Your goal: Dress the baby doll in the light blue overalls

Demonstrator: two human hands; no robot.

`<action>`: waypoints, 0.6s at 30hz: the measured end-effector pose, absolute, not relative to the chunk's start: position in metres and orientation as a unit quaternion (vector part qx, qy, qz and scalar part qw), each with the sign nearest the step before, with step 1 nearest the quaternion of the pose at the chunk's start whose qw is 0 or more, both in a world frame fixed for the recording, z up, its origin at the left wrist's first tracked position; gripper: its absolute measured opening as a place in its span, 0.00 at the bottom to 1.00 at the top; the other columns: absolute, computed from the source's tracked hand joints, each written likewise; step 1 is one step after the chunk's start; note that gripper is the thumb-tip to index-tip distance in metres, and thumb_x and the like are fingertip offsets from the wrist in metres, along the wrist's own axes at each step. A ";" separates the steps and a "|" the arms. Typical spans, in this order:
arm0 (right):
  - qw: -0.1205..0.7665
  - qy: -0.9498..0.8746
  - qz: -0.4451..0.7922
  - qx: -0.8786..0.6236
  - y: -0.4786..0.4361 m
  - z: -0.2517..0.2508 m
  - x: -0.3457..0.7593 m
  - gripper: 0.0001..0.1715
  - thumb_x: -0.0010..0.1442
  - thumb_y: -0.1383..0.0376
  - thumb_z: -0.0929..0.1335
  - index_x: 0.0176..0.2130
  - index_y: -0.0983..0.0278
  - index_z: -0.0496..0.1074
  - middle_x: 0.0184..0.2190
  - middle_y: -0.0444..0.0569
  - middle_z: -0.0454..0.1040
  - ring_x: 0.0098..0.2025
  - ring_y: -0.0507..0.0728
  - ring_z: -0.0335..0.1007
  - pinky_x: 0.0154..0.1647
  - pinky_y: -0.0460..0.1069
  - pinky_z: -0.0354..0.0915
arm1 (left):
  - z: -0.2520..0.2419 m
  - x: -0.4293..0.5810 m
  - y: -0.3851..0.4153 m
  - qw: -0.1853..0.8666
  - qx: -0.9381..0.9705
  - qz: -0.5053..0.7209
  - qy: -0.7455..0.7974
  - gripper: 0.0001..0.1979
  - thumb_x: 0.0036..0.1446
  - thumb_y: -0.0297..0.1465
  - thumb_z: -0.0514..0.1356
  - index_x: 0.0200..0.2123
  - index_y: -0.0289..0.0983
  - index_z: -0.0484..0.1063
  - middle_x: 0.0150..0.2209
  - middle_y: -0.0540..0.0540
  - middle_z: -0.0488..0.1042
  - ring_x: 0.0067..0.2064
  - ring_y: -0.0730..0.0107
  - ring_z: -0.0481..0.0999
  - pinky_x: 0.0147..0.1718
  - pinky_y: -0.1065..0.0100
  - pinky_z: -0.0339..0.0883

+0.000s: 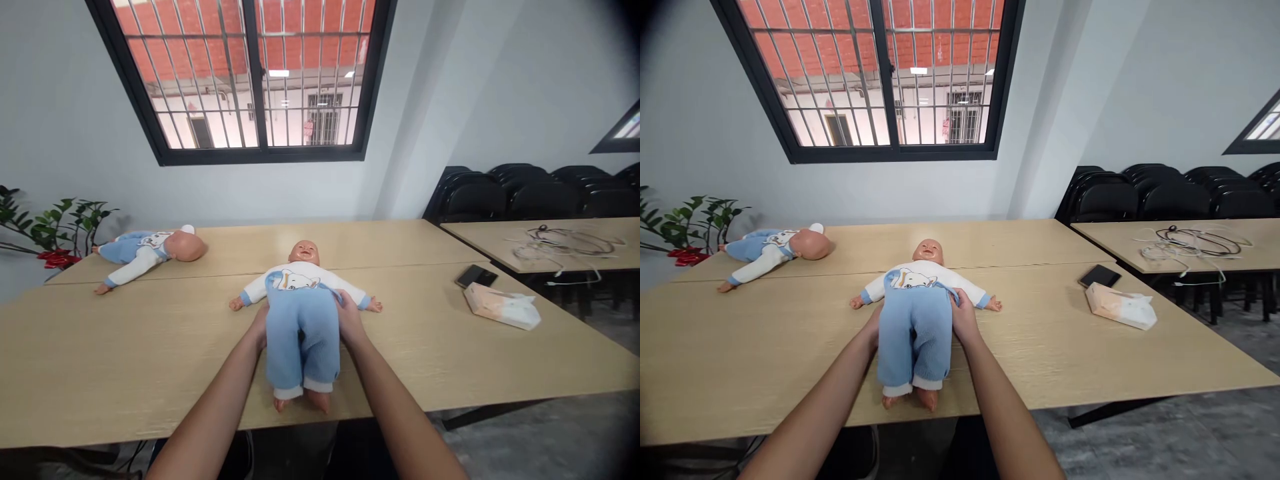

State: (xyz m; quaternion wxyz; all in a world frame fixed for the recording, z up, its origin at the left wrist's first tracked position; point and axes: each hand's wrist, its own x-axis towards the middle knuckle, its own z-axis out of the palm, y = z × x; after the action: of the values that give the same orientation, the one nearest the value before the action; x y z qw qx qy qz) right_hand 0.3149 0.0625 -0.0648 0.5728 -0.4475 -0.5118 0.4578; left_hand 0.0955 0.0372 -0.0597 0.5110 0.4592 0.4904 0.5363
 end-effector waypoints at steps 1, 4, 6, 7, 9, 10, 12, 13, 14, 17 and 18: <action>0.569 -0.508 0.460 -0.454 0.062 -0.065 0.315 0.20 0.57 0.49 0.73 0.40 0.62 0.75 0.38 0.47 0.79 0.44 0.60 0.71 0.49 0.53 0.66 | -0.058 0.091 0.038 0.478 0.493 0.524 0.504 0.25 0.56 0.41 0.62 0.52 0.31 0.76 0.53 0.35 0.81 0.57 0.46 0.77 0.55 0.58 0.71; 0.560 -0.466 0.511 -0.456 0.060 -0.066 0.315 0.20 0.56 0.50 0.74 0.41 0.62 0.77 0.40 0.47 0.81 0.45 0.61 0.73 0.50 0.55 0.68 | -0.053 0.075 0.041 0.394 0.556 0.471 0.560 0.19 0.55 0.35 0.62 0.47 0.31 0.77 0.54 0.35 0.80 0.58 0.45 0.75 0.58 0.56 0.67; 0.548 -0.432 0.570 -0.434 0.057 -0.065 0.314 0.20 0.55 0.52 0.76 0.43 0.61 0.78 0.42 0.48 0.82 0.48 0.62 0.75 0.52 0.56 0.69 | -0.052 0.065 0.042 0.368 0.564 0.445 0.591 0.15 0.54 0.31 0.63 0.44 0.31 0.77 0.52 0.35 0.81 0.58 0.44 0.75 0.58 0.54 0.65; 0.542 -0.419 0.598 -0.416 0.055 -0.064 0.313 0.20 0.55 0.53 0.76 0.44 0.60 0.78 0.42 0.48 0.83 0.48 0.63 0.76 0.52 0.56 0.69 | -0.051 0.060 0.041 0.355 0.567 0.427 0.608 0.13 0.54 0.30 0.63 0.43 0.32 0.77 0.51 0.35 0.81 0.57 0.44 0.75 0.57 0.54 0.65; 0.537 -0.399 0.639 -0.379 0.054 -0.063 0.312 0.20 0.53 0.55 0.77 0.44 0.60 0.79 0.41 0.49 0.83 0.50 0.64 0.77 0.53 0.58 0.70 | -0.047 0.054 0.034 0.316 0.554 0.396 0.661 0.12 0.58 0.31 0.61 0.44 0.35 0.76 0.49 0.36 0.81 0.53 0.47 0.77 0.54 0.56 0.67; 0.537 -0.393 0.652 -0.363 0.053 -0.062 0.312 0.20 0.53 0.56 0.78 0.44 0.59 0.80 0.41 0.50 0.83 0.51 0.65 0.77 0.54 0.59 0.71 | -0.043 0.054 0.028 0.279 0.538 0.385 0.696 0.12 0.60 0.32 0.59 0.46 0.36 0.74 0.49 0.36 0.81 0.51 0.49 0.78 0.52 0.56 0.68; 0.536 -0.387 0.666 -0.345 0.053 -0.060 0.311 0.20 0.52 0.56 0.78 0.44 0.59 0.80 0.41 0.50 0.84 0.53 0.66 0.77 0.55 0.60 0.71 | -0.032 0.058 0.010 0.178 0.506 0.386 0.750 0.14 0.65 0.35 0.54 0.50 0.37 0.71 0.48 0.36 0.79 0.49 0.51 0.78 0.50 0.56 0.69; 0.535 -0.385 0.670 -0.341 0.053 -0.059 0.311 0.21 0.52 0.57 0.78 0.45 0.60 0.80 0.41 0.51 0.84 0.53 0.66 0.77 0.56 0.61 0.71 | -0.026 0.064 -0.002 0.126 0.505 0.396 0.757 0.14 0.67 0.35 0.52 0.51 0.37 0.70 0.48 0.37 0.78 0.49 0.52 0.77 0.50 0.56 0.68; 0.534 -0.383 0.674 -0.338 0.054 -0.059 0.311 0.21 0.52 0.57 0.78 0.46 0.60 0.80 0.42 0.51 0.84 0.54 0.67 0.77 0.57 0.61 0.71 | -0.019 0.073 -0.015 0.088 0.522 0.403 0.746 0.14 0.67 0.36 0.51 0.50 0.38 0.69 0.47 0.38 0.77 0.50 0.52 0.77 0.50 0.56 0.68; 0.531 -0.376 0.684 -0.330 0.053 -0.057 0.311 0.23 0.53 0.57 0.78 0.47 0.61 0.80 0.44 0.52 0.84 0.55 0.67 0.76 0.58 0.62 0.70 | -0.008 0.108 -0.059 0.131 0.648 0.363 0.657 0.13 0.67 0.40 0.53 0.48 0.40 0.71 0.45 0.40 0.77 0.48 0.54 0.77 0.50 0.57 0.68; 0.530 -0.374 0.686 -0.329 0.053 -0.056 0.311 0.22 0.53 0.57 0.77 0.48 0.61 0.80 0.45 0.53 0.83 0.56 0.67 0.76 0.58 0.62 0.70 | -0.007 0.122 -0.071 0.166 0.670 0.338 0.639 0.15 0.67 0.42 0.54 0.51 0.41 0.70 0.46 0.40 0.77 0.48 0.53 0.76 0.50 0.56 0.69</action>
State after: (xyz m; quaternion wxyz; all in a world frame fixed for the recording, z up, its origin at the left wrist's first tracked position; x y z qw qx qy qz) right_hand 0.3110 0.0530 -0.0562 0.5304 -0.3290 -0.3740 0.6860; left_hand 0.1220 -0.0715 -0.0075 0.1658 0.6704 0.6392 0.3383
